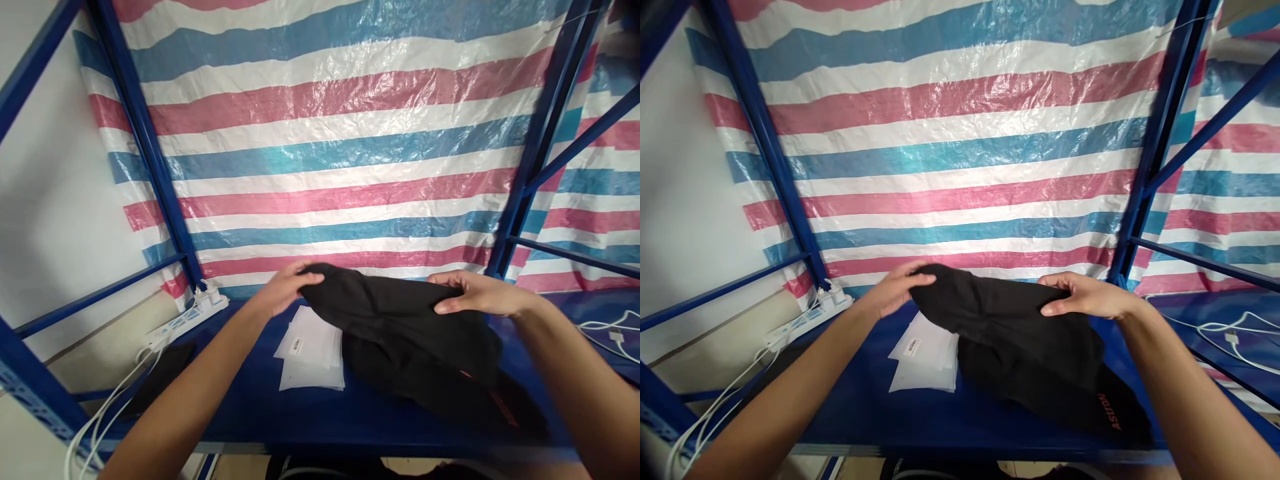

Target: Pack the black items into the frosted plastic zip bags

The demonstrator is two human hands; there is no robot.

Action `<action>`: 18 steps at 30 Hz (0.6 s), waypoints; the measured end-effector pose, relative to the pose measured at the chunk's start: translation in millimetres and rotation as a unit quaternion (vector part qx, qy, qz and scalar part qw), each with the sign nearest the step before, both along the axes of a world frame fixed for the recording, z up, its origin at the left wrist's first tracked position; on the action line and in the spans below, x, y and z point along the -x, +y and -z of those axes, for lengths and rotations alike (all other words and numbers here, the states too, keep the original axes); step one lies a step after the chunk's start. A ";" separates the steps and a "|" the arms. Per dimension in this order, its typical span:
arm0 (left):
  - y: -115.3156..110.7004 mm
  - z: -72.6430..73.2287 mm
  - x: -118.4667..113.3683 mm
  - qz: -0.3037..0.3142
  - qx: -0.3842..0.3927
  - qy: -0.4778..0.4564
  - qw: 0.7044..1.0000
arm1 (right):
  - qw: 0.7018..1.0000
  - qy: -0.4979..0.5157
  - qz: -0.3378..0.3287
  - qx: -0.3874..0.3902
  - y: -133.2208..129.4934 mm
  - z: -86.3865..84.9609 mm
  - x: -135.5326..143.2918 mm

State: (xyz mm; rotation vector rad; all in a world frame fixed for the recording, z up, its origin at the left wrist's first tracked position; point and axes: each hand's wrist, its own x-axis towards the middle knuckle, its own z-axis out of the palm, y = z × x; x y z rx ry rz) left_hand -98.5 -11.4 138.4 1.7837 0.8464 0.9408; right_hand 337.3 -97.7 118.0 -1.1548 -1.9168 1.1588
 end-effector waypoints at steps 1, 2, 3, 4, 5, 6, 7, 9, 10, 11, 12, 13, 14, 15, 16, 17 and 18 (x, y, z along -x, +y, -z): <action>-6.4 16.5 -4.9 0.008 0.010 0.022 1.000 | 0.999 -0.033 0.021 -0.025 -2.9 4.9 -10.9; -13.4 33.9 -10.3 0.007 0.002 0.054 0.998 | 0.994 -0.064 0.056 -0.065 -5.5 13.3 -18.8; -21.1 50.4 -15.7 -0.006 -0.034 0.094 0.995 | 0.984 -0.093 0.098 -0.115 -8.8 24.4 -23.8; -29.1 64.8 -20.8 -0.021 -0.094 0.133 0.986 | 0.968 -0.117 0.142 -0.170 -13.3 37.4 -26.4; -37.4 76.2 -25.4 -0.024 -0.165 0.168 0.972 | 0.949 -0.139 0.176 -0.221 -19.6 51.0 -26.9; -45.6 84.0 -29.5 -0.014 -0.232 0.196 0.953 | 0.936 -0.164 0.182 -0.252 -27.8 64.4 -26.0; -53.3 88.4 -33.3 0.011 -0.287 0.218 0.933 | 0.935 -0.188 0.161 -0.253 -37.7 76.6 -24.3; -65.3 89.4 -40.5 0.081 -0.354 0.248 0.898 | 0.947 -0.224 0.100 -0.209 -59.7 96.0 -20.7; -69.1 87.7 -44.0 0.109 -0.372 0.260 0.884 | 0.948 -0.240 0.087 -0.189 -70.2 103.1 -19.3; -71.3 85.8 -47.4 0.126 -0.388 0.273 0.871 | 0.948 -0.254 0.079 -0.174 -79.5 109.0 -18.4; -72.1 84.1 -50.5 0.135 -0.404 0.288 0.858 | 0.946 -0.266 0.077 -0.167 -87.1 114.0 -17.8; -71.8 83.2 -53.1 0.140 -0.419 0.304 0.844 | 0.944 -0.276 0.077 -0.165 -92.9 118.5 -17.5; -70.7 83.1 -54.9 0.143 -0.433 0.321 0.830 | 0.941 -0.285 0.075 -0.167 -97.2 122.9 -17.2; -69.2 83.8 -55.8 0.147 -0.445 0.337 0.817 | 0.938 -0.294 0.073 -0.171 -100.3 127.1 -16.8; -67.5 84.9 -55.7 0.150 -0.454 0.350 0.805 | 0.934 -0.303 0.074 -0.176 -102.6 131.2 -16.4; -65.7 86.3 -54.6 0.152 -0.460 0.361 0.797 | 0.928 -0.314 0.078 -0.184 -104.4 134.8 -15.8; -63.9 87.4 -52.6 0.152 -0.463 0.369 0.791 | 0.923 -0.322 0.084 -0.194 -105.9 137.5 -15.1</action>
